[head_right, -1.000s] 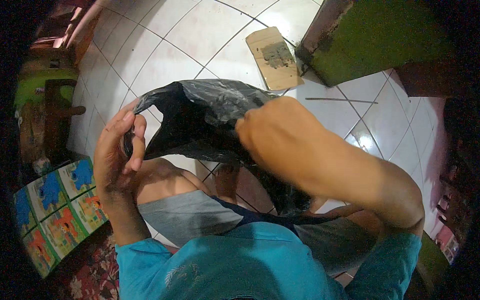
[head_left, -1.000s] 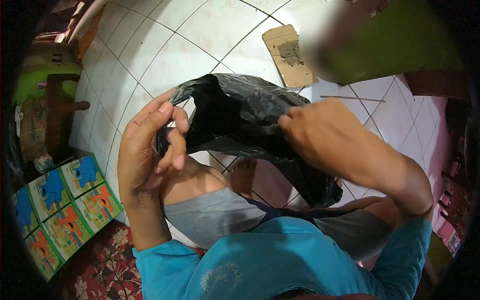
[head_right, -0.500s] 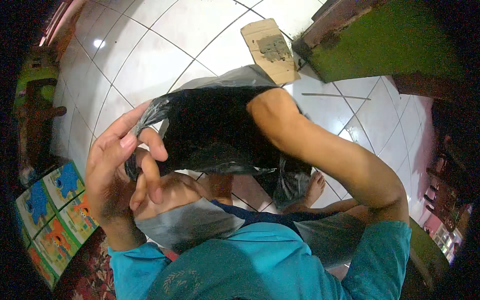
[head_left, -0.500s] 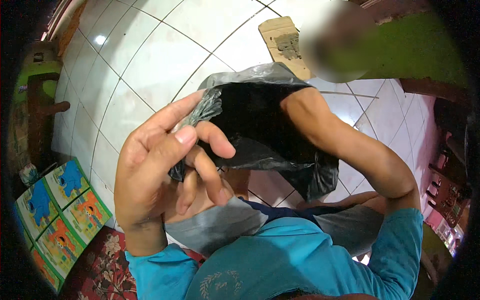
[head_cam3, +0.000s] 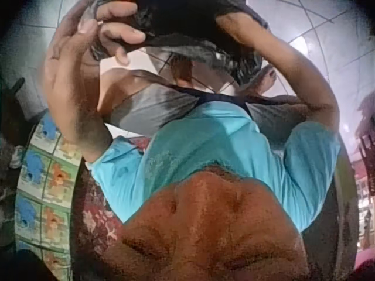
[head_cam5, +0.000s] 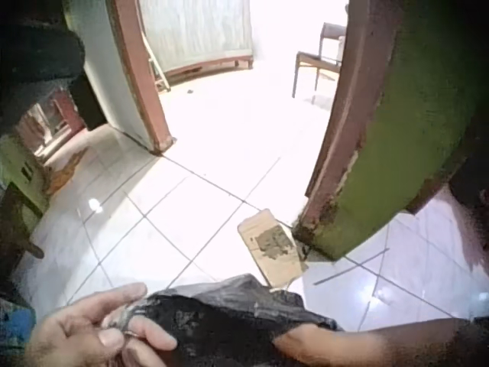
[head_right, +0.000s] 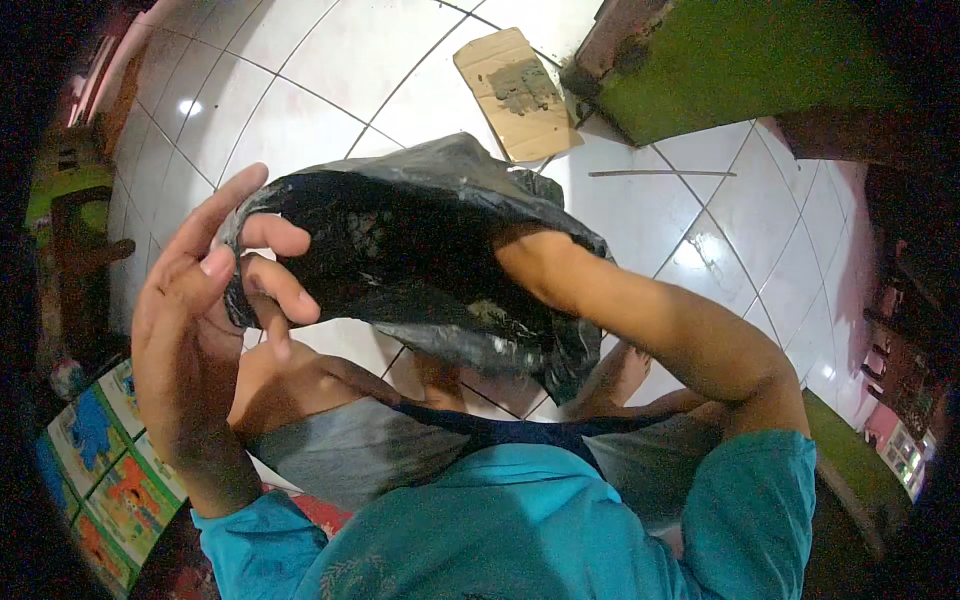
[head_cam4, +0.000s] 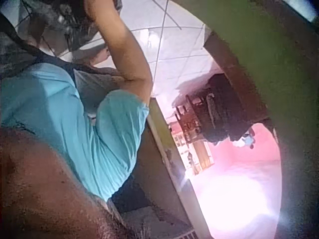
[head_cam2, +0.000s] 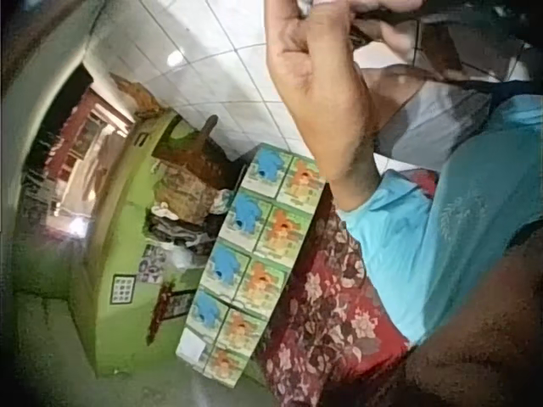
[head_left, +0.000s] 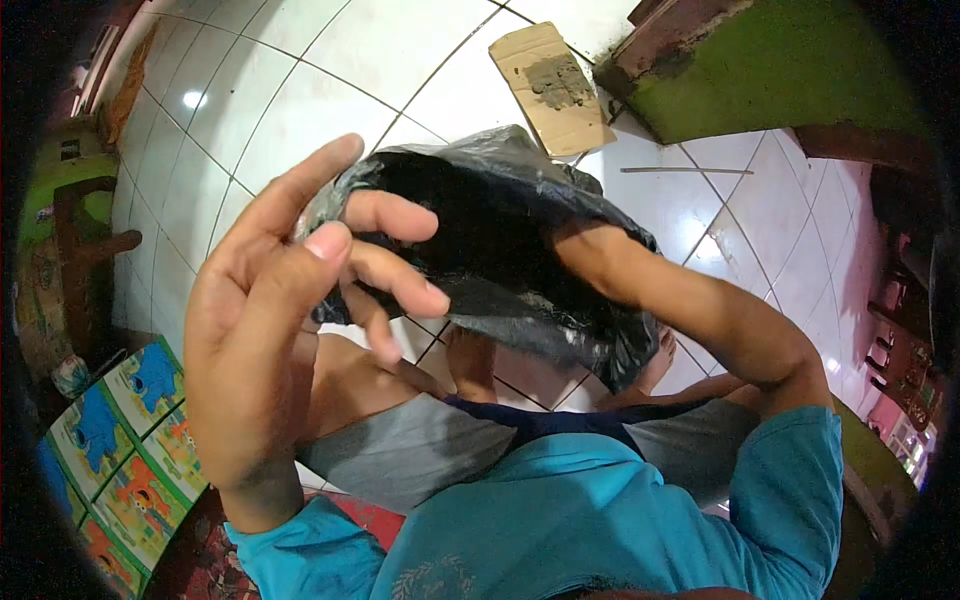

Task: The person applies a patching compound to a damaged area of a pink and green wall using a putty knife. They pick up the compound from a black plastic bag and spread it over the wall surface, then use a small wooden stick to smooth or clear specific sections.

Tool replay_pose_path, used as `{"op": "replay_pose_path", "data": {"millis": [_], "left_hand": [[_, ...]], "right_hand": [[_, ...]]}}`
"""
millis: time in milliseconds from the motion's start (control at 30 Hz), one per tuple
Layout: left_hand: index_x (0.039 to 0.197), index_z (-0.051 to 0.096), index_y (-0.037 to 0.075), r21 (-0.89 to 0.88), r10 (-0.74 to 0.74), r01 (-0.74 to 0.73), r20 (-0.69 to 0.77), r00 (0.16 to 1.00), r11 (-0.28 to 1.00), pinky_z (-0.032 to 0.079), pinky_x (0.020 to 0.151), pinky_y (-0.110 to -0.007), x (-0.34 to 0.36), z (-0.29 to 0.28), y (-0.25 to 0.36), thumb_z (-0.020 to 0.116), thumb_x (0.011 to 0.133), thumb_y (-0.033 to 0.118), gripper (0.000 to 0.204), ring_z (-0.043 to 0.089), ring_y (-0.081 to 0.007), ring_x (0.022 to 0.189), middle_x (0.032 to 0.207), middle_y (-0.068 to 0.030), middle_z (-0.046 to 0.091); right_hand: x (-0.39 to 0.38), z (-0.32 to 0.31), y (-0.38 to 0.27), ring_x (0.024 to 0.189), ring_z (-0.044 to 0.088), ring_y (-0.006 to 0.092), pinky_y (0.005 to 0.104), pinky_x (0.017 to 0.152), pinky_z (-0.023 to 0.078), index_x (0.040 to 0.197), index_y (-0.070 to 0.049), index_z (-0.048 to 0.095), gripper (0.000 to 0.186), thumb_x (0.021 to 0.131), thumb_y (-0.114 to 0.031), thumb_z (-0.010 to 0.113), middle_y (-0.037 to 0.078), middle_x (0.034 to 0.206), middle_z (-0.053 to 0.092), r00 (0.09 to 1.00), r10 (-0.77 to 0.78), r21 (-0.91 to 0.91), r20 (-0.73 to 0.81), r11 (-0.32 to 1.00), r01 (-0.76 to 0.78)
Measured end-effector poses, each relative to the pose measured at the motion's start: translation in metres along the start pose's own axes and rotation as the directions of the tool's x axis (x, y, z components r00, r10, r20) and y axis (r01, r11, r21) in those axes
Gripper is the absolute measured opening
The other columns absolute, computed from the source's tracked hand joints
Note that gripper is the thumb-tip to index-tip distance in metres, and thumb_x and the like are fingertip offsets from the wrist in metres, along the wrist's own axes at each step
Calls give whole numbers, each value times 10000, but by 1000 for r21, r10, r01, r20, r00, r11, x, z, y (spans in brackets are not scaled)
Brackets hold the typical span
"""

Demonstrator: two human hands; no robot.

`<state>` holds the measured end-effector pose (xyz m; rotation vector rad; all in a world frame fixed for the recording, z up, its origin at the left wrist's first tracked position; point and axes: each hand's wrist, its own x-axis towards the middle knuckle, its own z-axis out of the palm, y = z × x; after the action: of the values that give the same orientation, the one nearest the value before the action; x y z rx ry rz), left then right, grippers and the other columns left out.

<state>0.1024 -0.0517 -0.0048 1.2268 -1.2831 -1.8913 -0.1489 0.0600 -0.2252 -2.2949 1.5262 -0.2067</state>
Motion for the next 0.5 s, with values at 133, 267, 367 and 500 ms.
{"op": "replay_pose_path", "data": {"millis": [133, 267, 367, 500], "left_hand": [[1476, 326, -193, 152, 37, -32, -34, 999, 988, 455, 398, -195, 3, 13, -6, 527, 1004, 171, 629, 717, -225, 731, 1102, -271, 658], [1530, 290, -120, 255, 83, -71, -39, 996, 964, 388, 358, -169, 1, 9, -14, 466, 1038, 138, 583, 696, -166, 656, 1086, -232, 670], [1542, 302, -91, 378, 122, -137, 64, 991, 916, 395, 371, -169, 13, 10, -14, 477, 1037, 124, 576, 656, -138, 595, 1015, -175, 679], [1544, 317, -76, 373, 166, -178, 65, 984, 910, 413, 389, -176, 16, 18, -21, 487, 1035, 120, 572, 635, -124, 581, 995, -160, 677]], "right_hand": [[6, -35, 12, 1034, 673, 418, 476, 871, 548, 1178, -24, 656, 284, 934, -96, 531, 247, 1015, 690, 958, 130, 178, 255, 968, -178], [41, -32, 3, 1072, 664, 406, 416, 899, 545, 1316, -71, 623, 377, 950, -143, 568, 210, 1055, 714, 587, 287, -50, 757, 921, -385], [19, -12, 5, 1080, 665, 399, 415, 916, 542, 1332, -76, 615, 389, 951, -141, 573, 205, 1092, 710, 942, 183, 126, 281, 966, -226], [14, -24, 21, 1091, 667, 389, 414, 938, 538, 1354, -83, 606, 407, 952, -137, 580, 200, 1142, 704, 947, 205, 247, 247, 932, -266]]}}
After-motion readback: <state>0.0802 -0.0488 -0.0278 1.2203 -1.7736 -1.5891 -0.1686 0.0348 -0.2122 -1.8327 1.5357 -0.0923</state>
